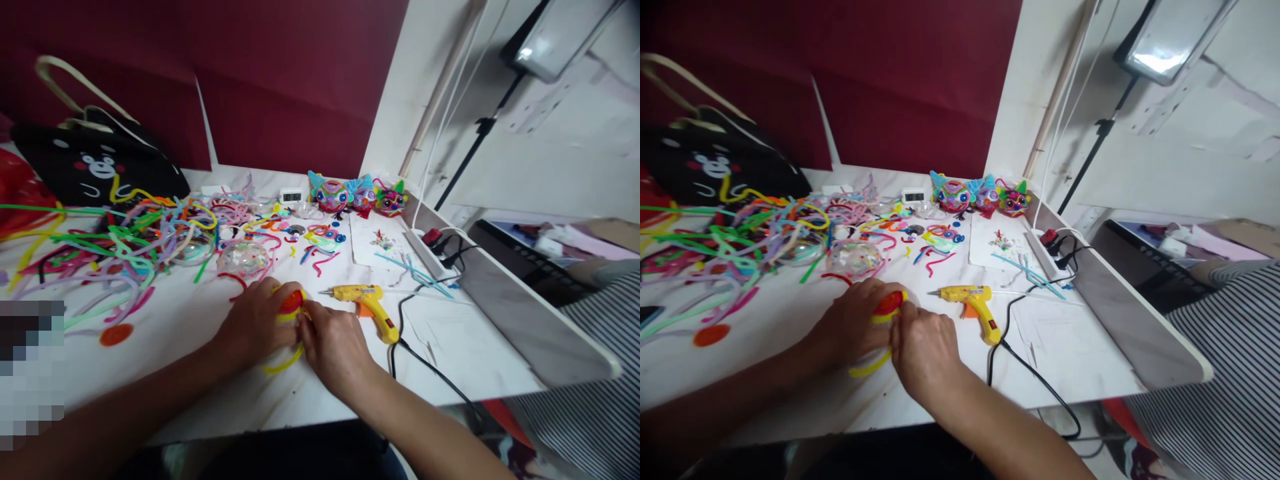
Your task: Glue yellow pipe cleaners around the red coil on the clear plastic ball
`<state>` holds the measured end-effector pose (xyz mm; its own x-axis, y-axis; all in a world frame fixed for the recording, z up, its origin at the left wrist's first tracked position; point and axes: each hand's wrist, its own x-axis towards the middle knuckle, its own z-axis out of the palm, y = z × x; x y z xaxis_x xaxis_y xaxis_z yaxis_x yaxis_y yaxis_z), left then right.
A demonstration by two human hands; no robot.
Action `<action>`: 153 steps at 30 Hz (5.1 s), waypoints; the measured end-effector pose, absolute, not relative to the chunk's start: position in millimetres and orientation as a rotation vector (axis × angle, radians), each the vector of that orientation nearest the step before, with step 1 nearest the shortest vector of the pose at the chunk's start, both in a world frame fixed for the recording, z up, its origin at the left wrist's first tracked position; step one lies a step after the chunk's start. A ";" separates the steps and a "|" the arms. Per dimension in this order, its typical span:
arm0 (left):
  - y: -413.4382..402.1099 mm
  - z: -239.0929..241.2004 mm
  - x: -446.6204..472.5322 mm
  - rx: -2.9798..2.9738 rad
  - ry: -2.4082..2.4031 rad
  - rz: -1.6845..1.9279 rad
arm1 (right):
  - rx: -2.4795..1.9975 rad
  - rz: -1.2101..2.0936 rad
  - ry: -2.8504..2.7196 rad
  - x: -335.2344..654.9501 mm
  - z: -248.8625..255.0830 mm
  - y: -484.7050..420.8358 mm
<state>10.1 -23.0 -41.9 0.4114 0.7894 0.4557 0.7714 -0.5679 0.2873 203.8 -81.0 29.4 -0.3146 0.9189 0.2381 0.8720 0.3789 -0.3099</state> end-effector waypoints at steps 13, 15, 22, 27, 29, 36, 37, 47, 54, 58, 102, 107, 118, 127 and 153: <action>-23.1 -29.5 6.9 2.574 1.261 0.898 | -1.607 0.327 -2.275 208.1 28.6 -83.3; -22.9 -21.4 4.0 2.575 1.218 0.861 | -1.592 0.336 -2.263 209.1 25.7 -84.3; -7.7 15.1 -17.5 2.501 1.004 0.566 | -1.453 0.392 -2.197 216.8 14.9 -84.9; 12.6 14.6 -32.2 2.516 0.884 0.549 | -1.351 0.426 -2.122 221.2 6.7 -83.7; 16.1 14.8 -35.0 2.475 0.814 0.543 | -1.325 0.415 -2.104 221.8 3.6 -83.8; 12.8 12.2 -40.9 2.393 0.812 0.574 | -1.185 0.307 -2.027 221.3 -1.1 -87.1; 12.6 9.0 -41.7 2.393 0.822 0.576 | -1.168 0.284 -2.018 220.7 -0.9 -87.6; 5.9 -24.5 -35.6 2.258 0.760 0.796 | -1.124 0.118 -2.008 213.9 3.9 -91.5; 2.3 -33.0 -29.4 2.248 0.755 0.809 | -1.132 0.084 -2.007 214.7 5.0 -93.4; -2.3 -33.8 -27.0 2.244 0.767 0.825 | -1.161 0.078 -1.981 214.7 5.6 -94.3; -3.5 11.6 -29.1 2.118 0.709 0.579 | -1.094 -0.088 -2.038 213.3 -3.6 -96.0; -2.1 9.9 -28.3 2.099 0.663 0.578 | -1.093 -0.088 -2.041 212.7 -2.9 -95.7; -19.6 -15.6 -24.4 2.173 0.885 0.734 | -1.094 -0.108 -2.049 213.5 -2.1 -95.8; -28.0 0.0 -14.4 2.146 0.925 0.652 | -1.078 -0.083 -2.038 214.0 -3.8 -93.9; -16.5 -8.8 -19.8 2.195 0.964 0.657 | -2.077 0.155 -2.088 329.7 10.0 -70.3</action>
